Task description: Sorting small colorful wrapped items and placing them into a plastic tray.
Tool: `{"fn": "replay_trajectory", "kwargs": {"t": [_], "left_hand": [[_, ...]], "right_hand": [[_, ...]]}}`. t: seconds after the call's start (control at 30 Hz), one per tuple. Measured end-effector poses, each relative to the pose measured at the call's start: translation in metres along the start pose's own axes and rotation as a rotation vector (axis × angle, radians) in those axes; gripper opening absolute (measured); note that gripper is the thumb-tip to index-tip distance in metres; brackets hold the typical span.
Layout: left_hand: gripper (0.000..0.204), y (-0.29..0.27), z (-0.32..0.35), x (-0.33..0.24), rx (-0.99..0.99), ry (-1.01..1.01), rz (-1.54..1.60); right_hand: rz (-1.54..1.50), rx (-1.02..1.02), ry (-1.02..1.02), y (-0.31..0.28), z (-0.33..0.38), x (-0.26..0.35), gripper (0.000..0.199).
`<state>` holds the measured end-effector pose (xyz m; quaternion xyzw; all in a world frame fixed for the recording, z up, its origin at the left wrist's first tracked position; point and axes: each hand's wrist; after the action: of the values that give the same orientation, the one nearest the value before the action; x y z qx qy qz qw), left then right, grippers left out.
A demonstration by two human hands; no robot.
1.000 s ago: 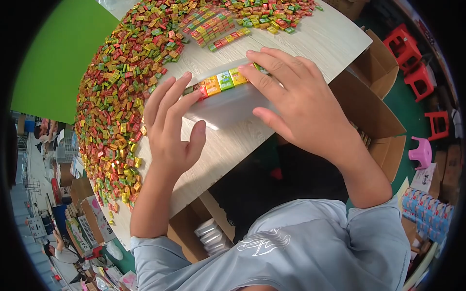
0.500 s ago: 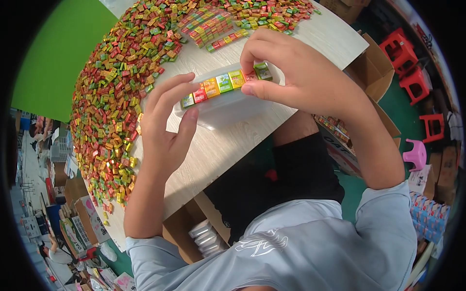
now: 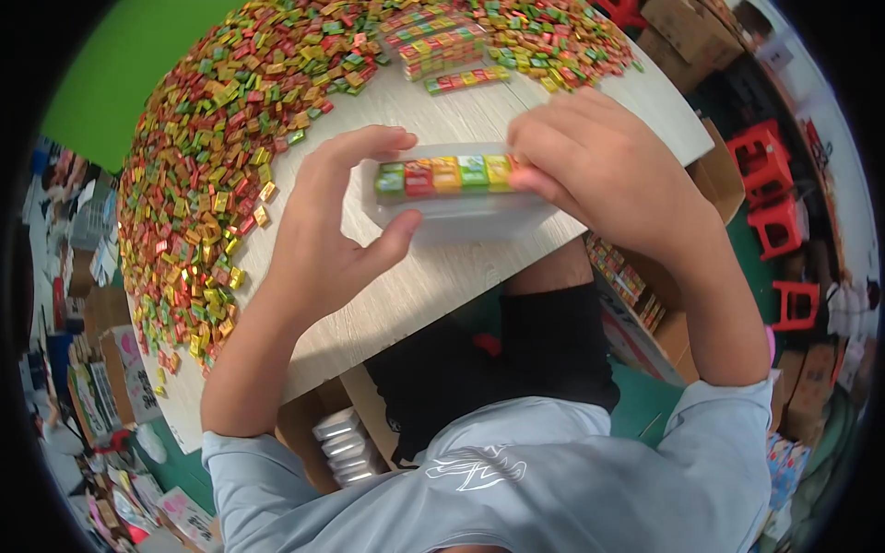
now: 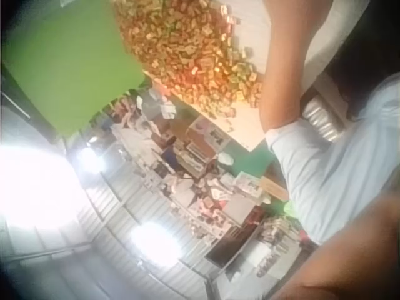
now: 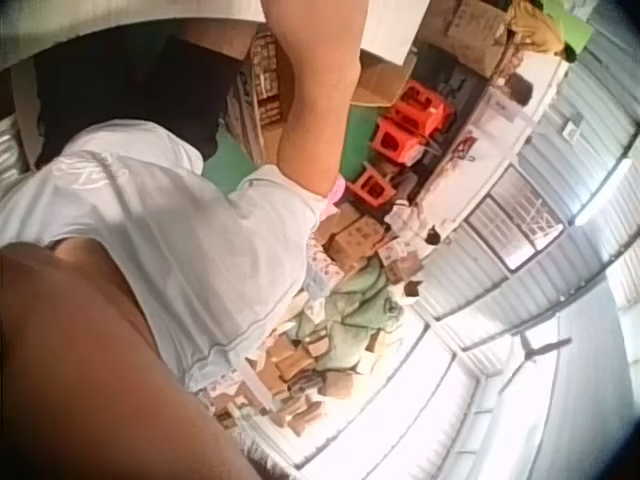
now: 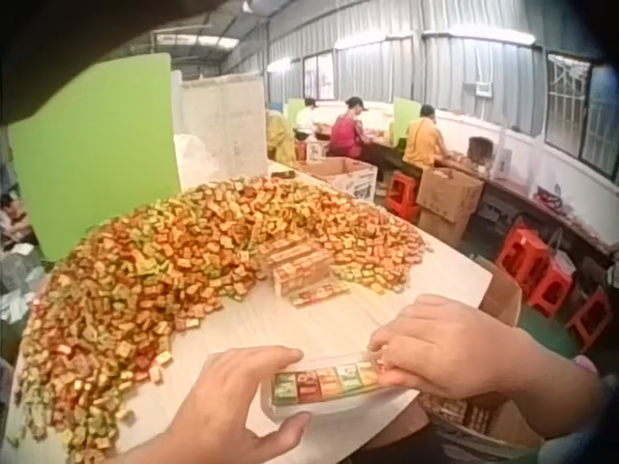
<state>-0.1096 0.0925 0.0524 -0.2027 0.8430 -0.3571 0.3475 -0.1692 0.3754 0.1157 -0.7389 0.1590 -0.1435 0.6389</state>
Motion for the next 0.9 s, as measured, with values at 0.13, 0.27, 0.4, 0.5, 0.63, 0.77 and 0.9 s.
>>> {"fn": "replay_trajectory", "kwargs": {"t": [0.13,0.27,0.4,0.5,0.63,0.77,0.9], "left_hand": [[0.068,0.001,0.003,0.001,-0.028,-0.009,0.034],[0.072,0.006,0.005,0.005,-0.057,0.011,0.063],[0.07,0.013,0.01,0.019,-0.176,0.073,0.108],[0.071,0.03,0.019,0.04,-0.325,0.096,0.213],[0.077,0.041,0.03,0.058,-0.321,0.073,0.236],[0.075,0.043,0.027,0.064,-0.335,0.016,0.228],[0.07,0.04,0.029,0.072,-0.328,-0.028,0.148]], "right_hand": [[0.058,0.016,-0.077,-0.012,-0.007,-0.003,0.026],[0.103,0.011,-0.097,-0.028,-0.01,-0.006,0.029],[0.154,-0.073,-0.135,-0.034,-0.013,-0.039,0.025],[0.191,-0.091,-0.158,-0.033,-0.02,-0.077,0.021],[0.248,-0.135,-0.102,0.02,-0.038,-0.148,0.014],[0.239,-0.05,-0.089,0.082,-0.063,-0.189,0.011],[0.199,-0.071,-0.062,0.117,-0.079,-0.206,0.012]]}}
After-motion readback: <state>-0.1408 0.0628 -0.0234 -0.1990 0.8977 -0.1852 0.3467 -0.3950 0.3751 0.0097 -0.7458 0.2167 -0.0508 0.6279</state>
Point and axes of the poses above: each hand's wrist, its own z-axis away from the middle knuckle, its own y-axis out of the palm, x = y × z, and after that the axes turned 11 degrees about x, right-handed
